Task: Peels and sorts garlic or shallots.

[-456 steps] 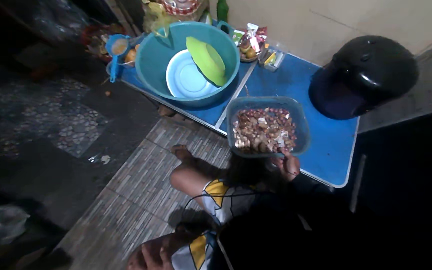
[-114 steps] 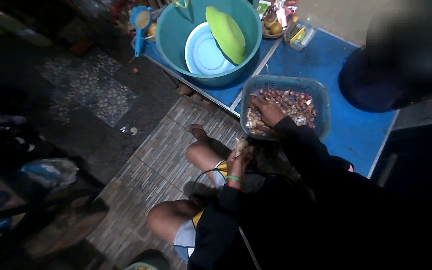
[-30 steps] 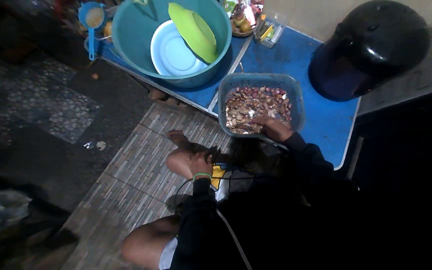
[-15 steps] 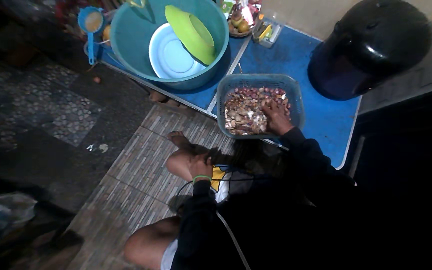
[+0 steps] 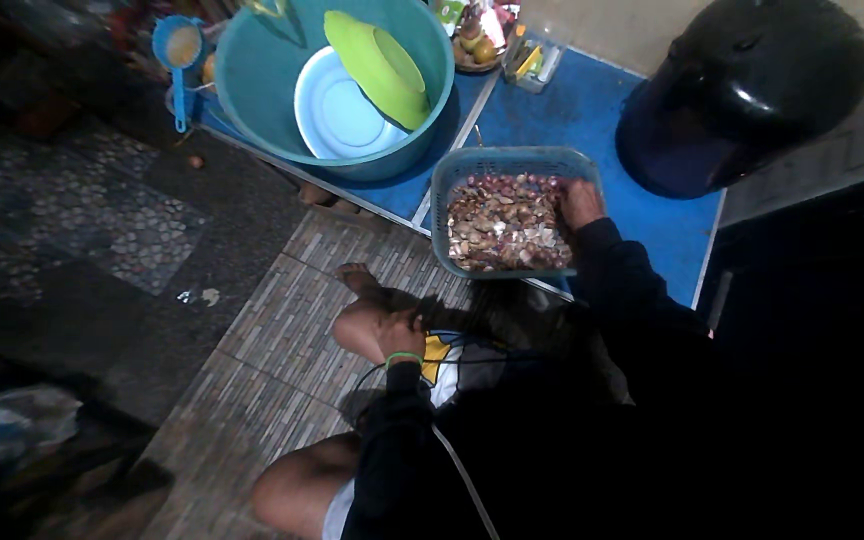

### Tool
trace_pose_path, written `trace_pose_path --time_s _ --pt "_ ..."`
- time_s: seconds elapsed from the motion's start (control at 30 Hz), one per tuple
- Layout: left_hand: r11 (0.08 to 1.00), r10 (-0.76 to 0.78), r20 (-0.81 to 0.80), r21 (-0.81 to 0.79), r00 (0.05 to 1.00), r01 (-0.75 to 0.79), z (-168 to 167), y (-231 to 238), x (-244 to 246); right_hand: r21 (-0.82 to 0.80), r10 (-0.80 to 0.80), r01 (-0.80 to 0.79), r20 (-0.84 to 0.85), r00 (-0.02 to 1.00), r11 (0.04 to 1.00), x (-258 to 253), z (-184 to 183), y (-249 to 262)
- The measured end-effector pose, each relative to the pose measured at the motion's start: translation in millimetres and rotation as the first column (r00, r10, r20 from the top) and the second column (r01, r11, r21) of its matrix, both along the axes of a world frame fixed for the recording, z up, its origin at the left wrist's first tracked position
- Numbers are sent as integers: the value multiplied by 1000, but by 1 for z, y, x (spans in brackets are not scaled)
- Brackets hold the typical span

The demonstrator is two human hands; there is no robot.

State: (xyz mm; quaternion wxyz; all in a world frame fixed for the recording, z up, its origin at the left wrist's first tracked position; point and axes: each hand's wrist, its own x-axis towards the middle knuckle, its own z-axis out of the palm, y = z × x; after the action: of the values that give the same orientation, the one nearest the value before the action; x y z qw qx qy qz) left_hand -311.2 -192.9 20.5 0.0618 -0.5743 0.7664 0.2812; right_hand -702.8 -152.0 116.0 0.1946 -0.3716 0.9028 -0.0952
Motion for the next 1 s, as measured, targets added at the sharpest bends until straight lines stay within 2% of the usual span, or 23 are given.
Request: trace_pose_path --time_s 0.13,0.23,0.6,0.7,0.77,0.87,0.93,1.0 --pt "1000 -3 -3 0 1000 3 -1 0 0 135 106 -98 -59 993 986 -12 -9 -15" --pt "1000 -11 8 -2 1000 11 -3 0 2 201 137 -111 -120 983 973 -13 -14 -20" --pt "1000 12 1 6 1000 -12 -1 1 2 176 205 -181 -134 970 968 -21 -18 -21" --pt "1000 14 0 13 1000 -14 -1 0 1 176 233 -228 -8 972 957 -31 -13 -24" --pt "1000 15 4 15 1000 -15 -3 0 1 39 250 -257 134 959 965 -43 -18 -20" --pt "1000 14 12 18 1000 -15 -3 0 1 -183 164 -95 410 897 978 -45 -15 -9" --pt "1000 12 16 11 1000 -12 -1 0 0 -205 98 30 585 805 978 -37 1 -3" --pt "1000 10 20 6 1000 -10 1 0 -2 -210 84 79 666 741 975 -31 11 1"
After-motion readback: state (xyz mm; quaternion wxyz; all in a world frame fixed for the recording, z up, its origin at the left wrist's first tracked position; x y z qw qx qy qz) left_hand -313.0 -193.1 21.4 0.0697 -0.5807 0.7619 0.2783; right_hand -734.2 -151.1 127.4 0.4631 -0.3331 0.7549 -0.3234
